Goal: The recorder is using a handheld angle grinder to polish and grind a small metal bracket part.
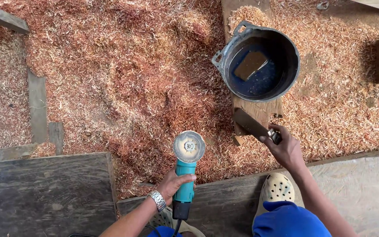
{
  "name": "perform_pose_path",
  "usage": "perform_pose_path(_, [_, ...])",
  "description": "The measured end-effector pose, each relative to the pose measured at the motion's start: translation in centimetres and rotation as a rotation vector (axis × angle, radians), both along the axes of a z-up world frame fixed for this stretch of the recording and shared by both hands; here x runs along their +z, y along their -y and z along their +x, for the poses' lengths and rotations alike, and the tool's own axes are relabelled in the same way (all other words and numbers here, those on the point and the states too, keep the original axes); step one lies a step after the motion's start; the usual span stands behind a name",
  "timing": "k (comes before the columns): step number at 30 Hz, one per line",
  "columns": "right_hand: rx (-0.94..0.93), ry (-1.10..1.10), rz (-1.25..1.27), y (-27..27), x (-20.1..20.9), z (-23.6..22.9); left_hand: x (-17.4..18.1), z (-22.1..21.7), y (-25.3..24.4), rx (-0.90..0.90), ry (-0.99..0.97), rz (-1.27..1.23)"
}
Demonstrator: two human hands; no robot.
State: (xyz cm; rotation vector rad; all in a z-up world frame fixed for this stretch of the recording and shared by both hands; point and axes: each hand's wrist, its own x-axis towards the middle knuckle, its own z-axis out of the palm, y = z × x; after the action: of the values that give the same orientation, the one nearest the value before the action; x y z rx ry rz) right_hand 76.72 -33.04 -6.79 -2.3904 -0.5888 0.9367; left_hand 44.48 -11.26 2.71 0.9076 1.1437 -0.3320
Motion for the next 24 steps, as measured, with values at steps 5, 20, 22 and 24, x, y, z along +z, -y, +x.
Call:
perform_pose_path(5, [-0.205, -0.157, 0.141, 1.8, -0.9, 0.4, 0.0, 0.0, 0.1, -0.006, 0.030, 0.006])
perform_pose_path(20, [0.067, 0.497, 0.224, -3.0, -7.8, 5.8, -1.2, -0.7, 0.3, 0.017, 0.017, 0.048])
perform_pose_path(22, [0.070, 0.449, 0.263, -3.9, -7.9, 6.2, -3.3, -1.9, 1.0, -0.039, 0.126, 0.027])
perform_pose_path(24, [0.128, 0.467, 0.290, -4.9, -7.2, 6.1, -2.9, -1.6, 0.9, -0.016, 0.160, 0.073])
